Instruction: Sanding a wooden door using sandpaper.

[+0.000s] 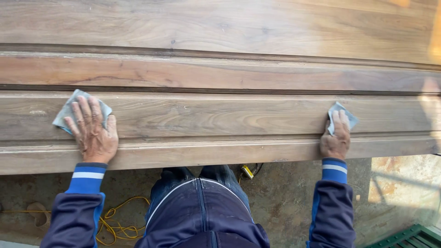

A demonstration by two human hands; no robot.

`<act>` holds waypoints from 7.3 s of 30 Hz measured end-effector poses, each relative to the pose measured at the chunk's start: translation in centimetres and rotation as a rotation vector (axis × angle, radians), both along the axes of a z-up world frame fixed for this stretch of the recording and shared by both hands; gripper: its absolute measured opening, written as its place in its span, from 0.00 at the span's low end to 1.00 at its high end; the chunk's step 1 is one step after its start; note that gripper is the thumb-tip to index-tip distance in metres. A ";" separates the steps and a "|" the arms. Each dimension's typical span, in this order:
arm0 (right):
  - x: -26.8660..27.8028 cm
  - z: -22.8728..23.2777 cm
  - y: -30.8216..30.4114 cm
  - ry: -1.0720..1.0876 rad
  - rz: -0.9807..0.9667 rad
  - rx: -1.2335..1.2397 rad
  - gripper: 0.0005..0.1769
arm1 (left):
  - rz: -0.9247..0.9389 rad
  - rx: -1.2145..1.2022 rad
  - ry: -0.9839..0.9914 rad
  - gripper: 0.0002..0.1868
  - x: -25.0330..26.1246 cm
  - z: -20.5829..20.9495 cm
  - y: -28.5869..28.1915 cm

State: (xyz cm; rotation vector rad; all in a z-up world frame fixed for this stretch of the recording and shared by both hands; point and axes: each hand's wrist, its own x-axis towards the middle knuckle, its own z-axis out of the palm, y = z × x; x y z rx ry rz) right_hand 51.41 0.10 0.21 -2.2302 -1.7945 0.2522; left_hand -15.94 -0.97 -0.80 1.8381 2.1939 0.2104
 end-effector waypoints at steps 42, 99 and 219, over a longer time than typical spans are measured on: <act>-52.0 6.1 -3.7 0.120 1.573 -0.058 0.38 | 0.316 0.183 0.174 0.34 -23.8 -0.5 -13.8; -71.5 0.9 -4.4 0.045 1.496 -0.041 0.43 | 0.499 0.247 0.154 0.36 -48.0 3.7 -13.3; -48.0 3.1 -4.7 0.038 0.572 0.112 0.25 | -0.242 0.534 -0.139 0.14 -8.6 2.1 -8.5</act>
